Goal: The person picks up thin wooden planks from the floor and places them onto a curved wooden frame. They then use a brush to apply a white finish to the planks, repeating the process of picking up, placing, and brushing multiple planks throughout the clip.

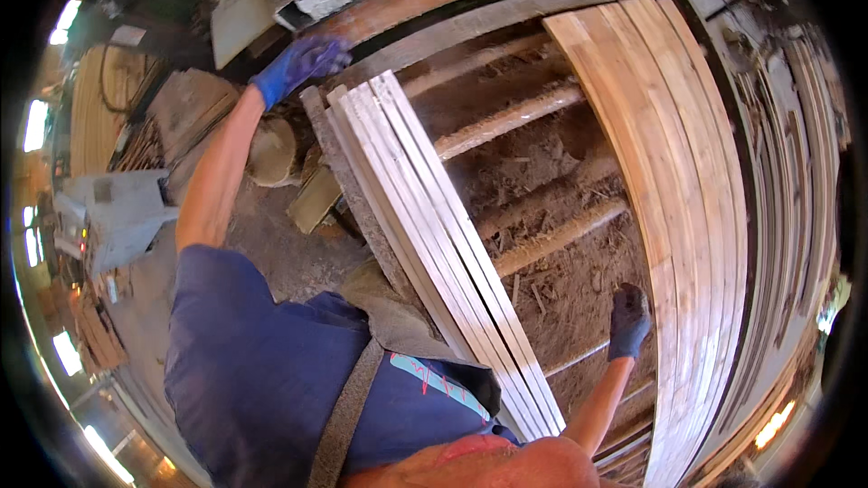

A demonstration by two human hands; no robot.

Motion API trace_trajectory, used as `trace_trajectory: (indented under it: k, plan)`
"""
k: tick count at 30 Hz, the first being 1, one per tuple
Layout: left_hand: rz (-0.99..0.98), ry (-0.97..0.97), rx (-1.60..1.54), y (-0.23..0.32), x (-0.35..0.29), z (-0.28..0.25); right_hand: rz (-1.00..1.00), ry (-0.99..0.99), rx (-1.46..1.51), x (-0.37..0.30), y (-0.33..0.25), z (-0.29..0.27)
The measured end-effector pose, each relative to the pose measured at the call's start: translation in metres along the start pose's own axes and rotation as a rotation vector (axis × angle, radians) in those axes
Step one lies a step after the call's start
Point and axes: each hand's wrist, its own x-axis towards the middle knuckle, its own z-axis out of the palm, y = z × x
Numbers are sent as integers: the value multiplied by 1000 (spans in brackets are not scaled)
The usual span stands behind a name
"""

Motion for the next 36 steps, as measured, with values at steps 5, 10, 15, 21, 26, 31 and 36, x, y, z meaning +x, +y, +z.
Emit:
trace_trajectory:
  k: [5,10,15,21,26,31,36]
  plan:
    - [35,-176,21,-11,6,51,-66,-51,-395,-32,-51,-16]
    - [161,-191,184,-3,28,86,-70,15,-157,-54,-43,-14]
    - [-99,-34,66,8,36,93,-81,91,-120,-102,-53,-15]
    - [-115,-77,182,57,111,135,-165,107,-3,-149,-113,2]
    - [95,-301,7,12,197,116,-425,-274,-157,-162,-188,12]
    - [41,-110,84,20,191,123,294,-467,80,-173,-126,62]
    - [46,-189,-35,-2,189,111,688,-275,856,-169,-56,85]
